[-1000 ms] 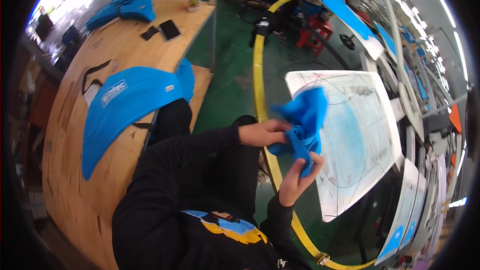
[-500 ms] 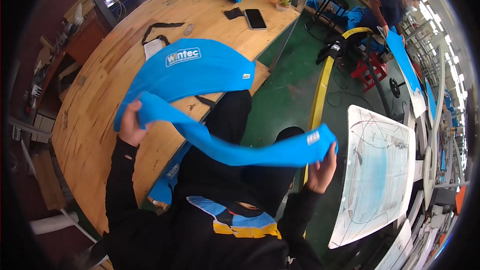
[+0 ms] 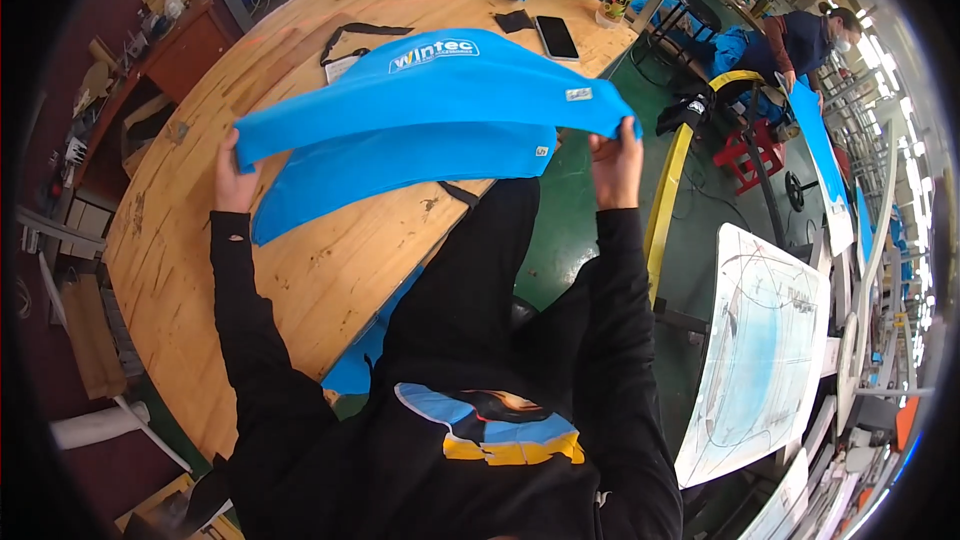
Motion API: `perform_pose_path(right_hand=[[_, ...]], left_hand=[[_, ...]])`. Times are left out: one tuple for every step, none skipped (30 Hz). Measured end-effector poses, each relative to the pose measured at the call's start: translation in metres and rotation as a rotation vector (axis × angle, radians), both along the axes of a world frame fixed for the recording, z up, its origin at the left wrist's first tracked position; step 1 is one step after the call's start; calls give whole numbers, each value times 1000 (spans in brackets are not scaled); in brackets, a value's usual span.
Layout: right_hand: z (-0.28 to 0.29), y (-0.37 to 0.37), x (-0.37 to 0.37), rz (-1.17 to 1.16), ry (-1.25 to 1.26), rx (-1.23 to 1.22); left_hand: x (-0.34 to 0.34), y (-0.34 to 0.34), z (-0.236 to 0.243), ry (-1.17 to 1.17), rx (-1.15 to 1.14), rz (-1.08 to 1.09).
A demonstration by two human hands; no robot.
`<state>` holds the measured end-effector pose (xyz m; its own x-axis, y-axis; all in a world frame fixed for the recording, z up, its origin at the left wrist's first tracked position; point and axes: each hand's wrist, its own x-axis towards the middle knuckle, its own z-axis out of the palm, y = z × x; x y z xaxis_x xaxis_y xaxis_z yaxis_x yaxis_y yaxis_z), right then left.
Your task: Placing blue fabric pieces onto a screen printing carousel and inspecting them.
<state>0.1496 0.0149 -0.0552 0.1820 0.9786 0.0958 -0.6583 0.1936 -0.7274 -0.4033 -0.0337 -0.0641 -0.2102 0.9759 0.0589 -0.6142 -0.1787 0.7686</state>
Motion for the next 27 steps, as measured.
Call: perform_pose_path(right_hand=[[-22,1,-1,16,-16,-36],[-42,1,-1,30,-31,-69],[-58,-1,-3,28,-45,-129],[-69,-5,-6,29,-58,-187],[-79,-8,-7,7,-61,-272],[-87,-8,-7,7,-60,-280],[-91,-11,-7,10,-59,-287],[-95,-14,-6,13,-58,-294],[-98,-14,-5,10,-57,-303],[-96,-14,-6,12,-55,-289],[-94,-14,-7,13,-53,-273],[-92,-13,-6,11,-48,-282],[-88,-13,-5,12,-55,-252],[-85,-13,-4,14,-62,-222],[-84,-13,-5,15,-63,-217],[-87,-13,-3,3,-64,-223],[-92,-15,-2,15,-105,-249],[-96,-17,-2,27,-146,-275],[-99,-20,-3,38,-163,-295],[-102,-22,-5,34,-156,-295],[-105,-23,-7,41,-149,-335],[-109,-24,-6,45,-143,-377],[-111,-24,-3,60,-161,-356],[-115,-22,-1,53,-155,-360],[-125,-19,5,13,-244,-331],[-135,-16,16,-39,-336,-306],[-141,-15,31,-81,-390,-337]], left_hand=[[-5,-3,-16,104,-97,-18],[-6,-5,-28,208,-192,-40],[-2,-9,-37,281,-244,-20],[-4,-15,-45,280,-251,-21],[-6,-21,-52,406,-313,-5],[-9,-26,-57,533,-375,10],[-5,-30,-53,532,-419,5],[-6,-31,-55,532,-427,1],[-6,-31,-57,532,-420,5],[-6,-34,-57,534,-414,11],[-7,-36,-56,538,-422,7],[-8,-39,-54,539,-430,42],[-8,-40,-52,540,-436,75],[-8,-42,-49,546,-441,67],[-7,-44,-45,546,-431,100],[-6,-44,-46,541,-421,127],[-6,-43,-48,542,-423,112],[-8,-44,-50,583,-445,94],[-11,-44,-50,629,-464,78],[-23,-47,-52,637,-461,75],[-36,-49,-55,675,-437,13],[-40,-50,-55,712,-412,-53],[-42,-51,-56,718,-411,-61],[-44,-53,-58,915,-360,-28],[-42,-52,-57,1112,-299,-3],[-21,-49,-47,1118,-287,-35],[21,-49,-25,1632,-98,288]])
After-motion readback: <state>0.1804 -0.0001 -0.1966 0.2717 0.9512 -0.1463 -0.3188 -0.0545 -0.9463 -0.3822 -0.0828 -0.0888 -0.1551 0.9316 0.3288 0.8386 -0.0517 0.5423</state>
